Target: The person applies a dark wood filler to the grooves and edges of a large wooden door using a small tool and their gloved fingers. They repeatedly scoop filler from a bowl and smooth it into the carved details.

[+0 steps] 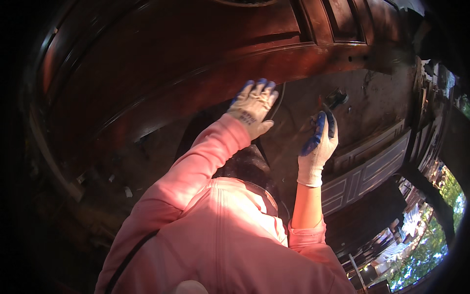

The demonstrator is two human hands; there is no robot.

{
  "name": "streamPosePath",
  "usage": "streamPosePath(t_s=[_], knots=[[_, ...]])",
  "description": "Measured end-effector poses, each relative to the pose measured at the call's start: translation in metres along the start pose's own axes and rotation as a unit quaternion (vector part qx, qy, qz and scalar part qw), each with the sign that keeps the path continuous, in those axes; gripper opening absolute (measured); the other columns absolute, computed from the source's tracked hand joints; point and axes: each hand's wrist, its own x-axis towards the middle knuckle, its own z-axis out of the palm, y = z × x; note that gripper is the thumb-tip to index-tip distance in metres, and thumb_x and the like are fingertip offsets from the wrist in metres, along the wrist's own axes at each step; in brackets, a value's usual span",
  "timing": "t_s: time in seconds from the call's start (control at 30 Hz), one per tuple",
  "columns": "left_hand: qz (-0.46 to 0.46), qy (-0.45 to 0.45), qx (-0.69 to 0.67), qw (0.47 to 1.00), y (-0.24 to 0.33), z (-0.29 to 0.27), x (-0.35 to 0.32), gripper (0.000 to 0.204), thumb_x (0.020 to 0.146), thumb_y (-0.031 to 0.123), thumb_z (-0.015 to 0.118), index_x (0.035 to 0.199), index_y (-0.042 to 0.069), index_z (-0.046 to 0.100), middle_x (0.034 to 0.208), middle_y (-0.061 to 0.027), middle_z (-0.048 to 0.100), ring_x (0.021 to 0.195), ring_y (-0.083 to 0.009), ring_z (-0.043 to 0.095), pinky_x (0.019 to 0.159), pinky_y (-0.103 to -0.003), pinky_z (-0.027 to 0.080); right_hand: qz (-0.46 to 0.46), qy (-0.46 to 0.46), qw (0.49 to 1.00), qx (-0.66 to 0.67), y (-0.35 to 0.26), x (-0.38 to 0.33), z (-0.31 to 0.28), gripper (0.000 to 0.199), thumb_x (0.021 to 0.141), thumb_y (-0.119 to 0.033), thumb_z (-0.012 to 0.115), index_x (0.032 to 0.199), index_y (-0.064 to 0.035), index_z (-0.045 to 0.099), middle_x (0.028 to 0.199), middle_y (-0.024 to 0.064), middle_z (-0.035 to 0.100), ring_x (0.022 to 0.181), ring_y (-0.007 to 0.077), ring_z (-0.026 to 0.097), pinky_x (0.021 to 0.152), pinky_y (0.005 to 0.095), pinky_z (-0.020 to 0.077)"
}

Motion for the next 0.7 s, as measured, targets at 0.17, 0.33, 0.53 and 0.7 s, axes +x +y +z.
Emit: streamPosePath(t_s=[0.17, 0.33, 0.53, 0.7], knots=[[-0.048, 0.054, -0.011, 0.997, -0.024, -0.005, -0.038, 0.083, 0.092, 0.046, 0.064, 0.156, 0.002, 0.036, 0.165, -0.0171, 0.031, 0.154, -0.0333, 0.026, 0.128, -0.048, 0.017, -0.034, -0.058, 0.996, -0.061, -0.019, -0.023, 0.011, 0.027, 0.104, -0.013, 0.060, 0.125, 0.0002, 0.069, 0.092, -0.0017, 0.065, 0.080, 0.0044, 0.055, 0.071, 0.0211, 0.0451], [-0.151, 0.127, 0.072, 0.978, -0.096, -0.032, -0.126, 0.088, 0.088, 0.043, 0.070, 0.158, 0.003, 0.034, 0.164, -0.0206, 0.032, 0.152, -0.0377, 0.029, 0.126, -0.053, 0.019, 0.005, -0.063, 0.998, -0.011, 0.001, -0.045, 0.019, 0.028, 0.103, -0.011, 0.060, 0.127, -0.0008, 0.069, 0.105, -0.0019, 0.069, 0.085, 0.0026, 0.055, 0.075, 0.0192, 0.0433], [-0.121, 0.122, 0.085, 0.982, -0.082, -0.020, -0.117, 0.089, 0.089, 0.047, 0.068, 0.157, 0.002, 0.035, 0.165, -0.0195, 0.031, 0.153, -0.0367, 0.027, 0.127, -0.053, 0.017, -0.082, -0.157, 0.982, -0.073, 0.027, -0.058, 0.062, 0.023, 0.100, -0.003, 0.062, 0.121, 0.0007, 0.072, 0.112, 0.0041, 0.065, 0.103, 0.0126, 0.062, 0.097, 0.0255, 0.0472], [0.032, 0.087, -0.009, 0.996, -0.048, -0.001, -0.099, 0.086, 0.089, 0.047, 0.068, 0.157, 0.004, 0.037, 0.164, -0.0158, 0.033, 0.154, -0.0327, 0.028, 0.127, -0.050, 0.018, -0.183, -0.195, 0.950, -0.159, 0.040, -0.051, 0.095, 0.024, 0.095, -0.005, 0.065, 0.117, -0.0038, 0.076, 0.102, 0.0068, 0.064, 0.098, 0.0198, 0.058, 0.091, 0.0319, 0.0467]])
